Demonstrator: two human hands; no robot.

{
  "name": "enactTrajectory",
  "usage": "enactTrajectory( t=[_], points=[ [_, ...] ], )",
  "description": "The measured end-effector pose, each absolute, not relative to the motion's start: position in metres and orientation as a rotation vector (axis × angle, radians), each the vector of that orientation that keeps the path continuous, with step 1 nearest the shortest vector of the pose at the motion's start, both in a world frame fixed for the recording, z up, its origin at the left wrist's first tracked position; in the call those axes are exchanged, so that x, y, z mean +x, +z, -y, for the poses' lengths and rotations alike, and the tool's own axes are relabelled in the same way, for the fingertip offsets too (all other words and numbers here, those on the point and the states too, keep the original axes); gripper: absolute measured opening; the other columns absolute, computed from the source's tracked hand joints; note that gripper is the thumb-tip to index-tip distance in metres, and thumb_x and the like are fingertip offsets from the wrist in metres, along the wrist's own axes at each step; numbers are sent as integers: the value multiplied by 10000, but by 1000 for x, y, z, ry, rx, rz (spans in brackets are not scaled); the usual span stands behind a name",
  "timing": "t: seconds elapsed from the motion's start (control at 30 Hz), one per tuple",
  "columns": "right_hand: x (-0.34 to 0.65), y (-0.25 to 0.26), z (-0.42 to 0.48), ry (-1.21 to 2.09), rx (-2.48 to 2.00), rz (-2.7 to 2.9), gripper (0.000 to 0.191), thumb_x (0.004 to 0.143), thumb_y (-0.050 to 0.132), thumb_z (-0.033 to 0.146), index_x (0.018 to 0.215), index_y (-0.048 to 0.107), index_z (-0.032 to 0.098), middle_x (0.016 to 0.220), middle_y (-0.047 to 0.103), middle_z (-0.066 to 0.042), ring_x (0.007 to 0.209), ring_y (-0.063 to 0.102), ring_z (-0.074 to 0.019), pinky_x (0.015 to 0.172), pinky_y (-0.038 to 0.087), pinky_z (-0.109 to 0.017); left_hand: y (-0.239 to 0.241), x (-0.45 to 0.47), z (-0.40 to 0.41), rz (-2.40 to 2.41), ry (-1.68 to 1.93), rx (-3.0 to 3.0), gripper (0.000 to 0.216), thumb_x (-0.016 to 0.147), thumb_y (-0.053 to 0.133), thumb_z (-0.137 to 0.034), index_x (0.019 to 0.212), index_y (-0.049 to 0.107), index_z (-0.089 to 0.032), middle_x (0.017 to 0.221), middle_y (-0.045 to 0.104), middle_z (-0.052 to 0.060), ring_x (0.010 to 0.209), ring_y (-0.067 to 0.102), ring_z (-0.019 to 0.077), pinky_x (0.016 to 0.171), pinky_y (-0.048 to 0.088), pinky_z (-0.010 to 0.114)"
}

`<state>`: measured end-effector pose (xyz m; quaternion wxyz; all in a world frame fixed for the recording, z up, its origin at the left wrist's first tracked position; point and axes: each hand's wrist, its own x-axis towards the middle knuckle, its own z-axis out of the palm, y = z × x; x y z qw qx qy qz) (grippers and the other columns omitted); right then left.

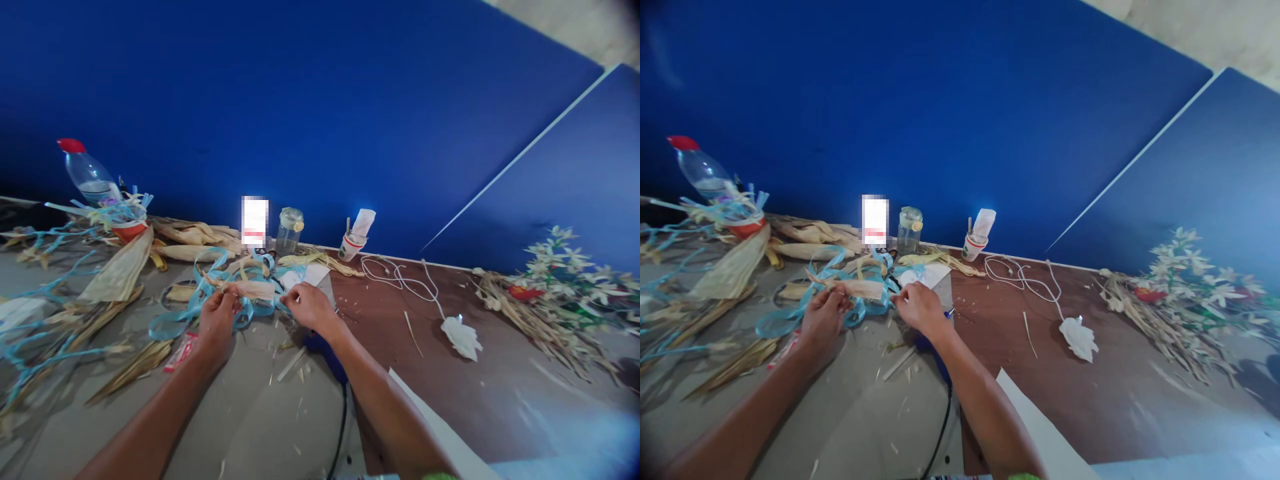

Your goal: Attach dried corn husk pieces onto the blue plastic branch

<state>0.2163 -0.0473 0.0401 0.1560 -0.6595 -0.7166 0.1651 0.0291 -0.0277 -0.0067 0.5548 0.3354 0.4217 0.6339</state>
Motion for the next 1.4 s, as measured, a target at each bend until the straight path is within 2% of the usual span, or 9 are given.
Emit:
enactTrajectory(
  t=[0.1,0.23,0.33,0.47,0.53,0.77,1.0,1.23,1.4],
  points=[
    [210,39,32,445,-1941,2065,355,853,535,437,1060,600,155,1112,613,-131,1014,587,-228,833,423,-295,-6,29,27,-1008,1499,770,299,652,736,-389,617,541,-165,498,432,-68,443,360,58,434,307,189],
    [192,37,23,471,-1914,2168,419,826,562,306,1206,511,137,1193,576,-181,1042,590,-260,810,448,-322,-10,26,26,-1030,1507,771,295,664,728,-394,620,545,-166,497,437,-69,438,366,57,430,310,186],
    [178,35,21,559,-1847,2184,387,807,548,232,1182,544,142,1058,662,-146,917,642,-243,747,466,-298,-11,25,25,-1044,1520,762,290,681,713,-398,620,544,-171,476,424,-75,416,361,56,416,301,187],
    [169,30,17,1145,-1492,2082,344,785,471,117,1080,627,202,688,683,0,550,625,-140,568,462,-214,-8,24,24,-1016,1548,719,278,668,721,-386,631,545,-173,483,444,-79,408,367,48,403,291,175],
    [172,28,13,1261,-1432,1945,394,762,443,71,1082,629,204,672,682,18,492,596,-123,528,454,-205,-6,24,23,-999,1557,705,271,659,727,-376,638,552,-170,489,452,-78,412,367,45,402,289,169],
    [196,27,4,490,-1815,2027,301,833,442,161,1005,686,197,1024,713,-70,966,639,-189,829,439,-253,2,27,27,-1025,1568,700,268,659,717,-368,626,538,-171,494,444,-78,408,364,43,403,293,168],
    [177,19,-4,410,-2106,2167,203,778,537,183,849,718,125,949,707,-179,886,668,-271,673,461,-291,-3,27,26,-1031,1581,758,272,684,688,-365,601,508,-178,474,415,-81,391,347,47,388,257,183],
    [165,25,-11,471,-2118,2053,150,694,576,90,763,708,108,882,710,-194,847,674,-293,659,463,-311,-8,23,24,-1076,1559,767,275,694,679,-386,617,516,-178,494,426,-73,399,357,52,379,257,180],
    [195,45,-13,508,-2041,1804,185,760,532,200,644,661,135,703,673,-121,727,628,-208,606,417,-262,-8,24,25,-1076,1563,733,264,683,693,-382,654,531,-176,508,433,-74,414,366,50,384,261,163]
  ],
)
